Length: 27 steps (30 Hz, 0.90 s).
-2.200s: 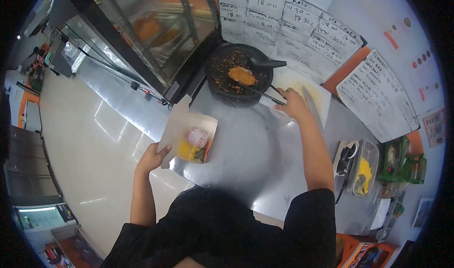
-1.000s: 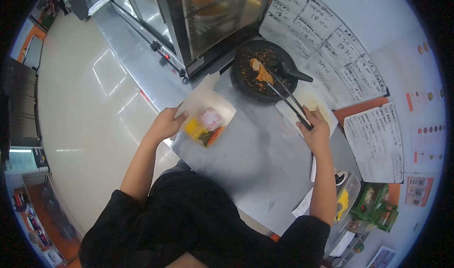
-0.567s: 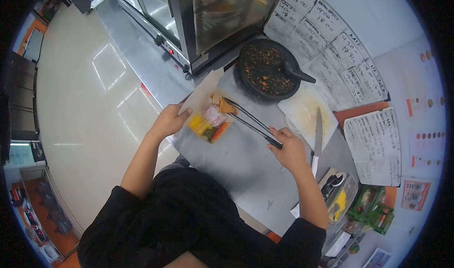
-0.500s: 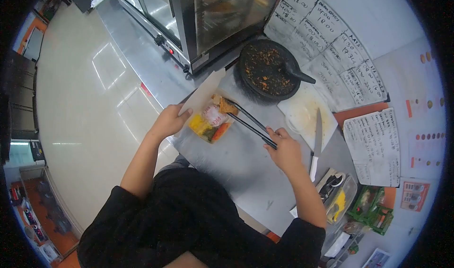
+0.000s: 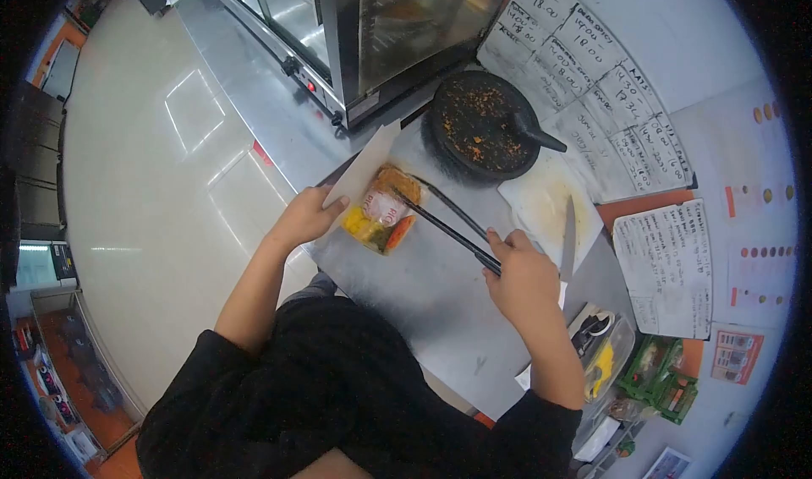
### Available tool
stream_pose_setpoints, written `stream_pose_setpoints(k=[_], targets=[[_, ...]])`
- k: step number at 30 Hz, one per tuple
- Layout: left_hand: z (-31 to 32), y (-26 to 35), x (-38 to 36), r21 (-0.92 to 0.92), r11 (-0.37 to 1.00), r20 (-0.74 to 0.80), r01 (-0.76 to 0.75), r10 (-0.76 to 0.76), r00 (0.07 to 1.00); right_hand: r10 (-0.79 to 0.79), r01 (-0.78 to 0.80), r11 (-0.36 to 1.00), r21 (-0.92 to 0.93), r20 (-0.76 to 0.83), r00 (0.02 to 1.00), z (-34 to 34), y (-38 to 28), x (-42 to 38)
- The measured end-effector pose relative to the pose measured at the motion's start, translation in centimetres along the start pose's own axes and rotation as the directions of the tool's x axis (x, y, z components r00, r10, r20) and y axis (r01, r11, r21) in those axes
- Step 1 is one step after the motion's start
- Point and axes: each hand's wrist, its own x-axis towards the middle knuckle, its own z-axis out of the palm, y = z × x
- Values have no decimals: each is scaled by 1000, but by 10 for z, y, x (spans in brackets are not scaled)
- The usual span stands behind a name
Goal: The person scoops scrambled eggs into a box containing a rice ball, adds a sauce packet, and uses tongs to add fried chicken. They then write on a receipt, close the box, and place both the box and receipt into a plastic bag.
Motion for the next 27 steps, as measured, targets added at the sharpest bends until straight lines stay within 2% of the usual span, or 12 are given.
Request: stream_pose_setpoints(k=[3, 6, 10, 13, 16, 17, 20, 22, 23, 25, 26, 27], targets=[[1, 1, 0, 22, 1000, 19, -20, 20, 1000, 25, -21, 998, -66, 60, 998, 28, 1, 13], [-5, 5, -2, -31, 997, 13, -65, 65, 998, 88, -88, 996, 33, 17, 996, 14, 5, 7], [-8, 1, -11, -133, 986, -42, -105, 100, 994, 140, -113, 977, 181, -142, 980, 15, 51, 16], [2, -13, -17, -214, 971, 27, -110, 119, 993, 283, -219, 948, 233, -292, 914, 73, 74, 71], [16, -11, -27, -187, 966, 1, -179, 183, 983, 417, -308, 892, 330, -345, 841, 115, 74, 128], [21, -12, -31, -165, 972, 1, -168, 171, 985, 399, -284, 906, 314, -407, 822, 132, 77, 143], [43, -23, -36, 5, 948, -93, -318, 317, 944, 307, -212, 951, 223, -630, 713, 159, 82, 168], [59, -38, -40, 24, 932, -293, -361, 352, 889, 195, -187, 977, 105, -798, 570, 157, 77, 161], [69, -46, -42, 30, 921, -378, -388, 370, 849, 239, -111, 971, 213, -802, 548, 157, 73, 147], [100, -66, -50, -391, 868, -456, -305, 105, 884, 303, 32, 876, 481, -600, 740, 182, 67, 131], [115, -74, -53, -582, 777, -420, -239, -36, 907, 232, 144, 838, 525, -584, 778, 205, 59, 139], [127, -84, -51, -595, 770, -399, -230, -34, 916, 208, 218, 810, 544, -614, 762, 207, 39, 141]])
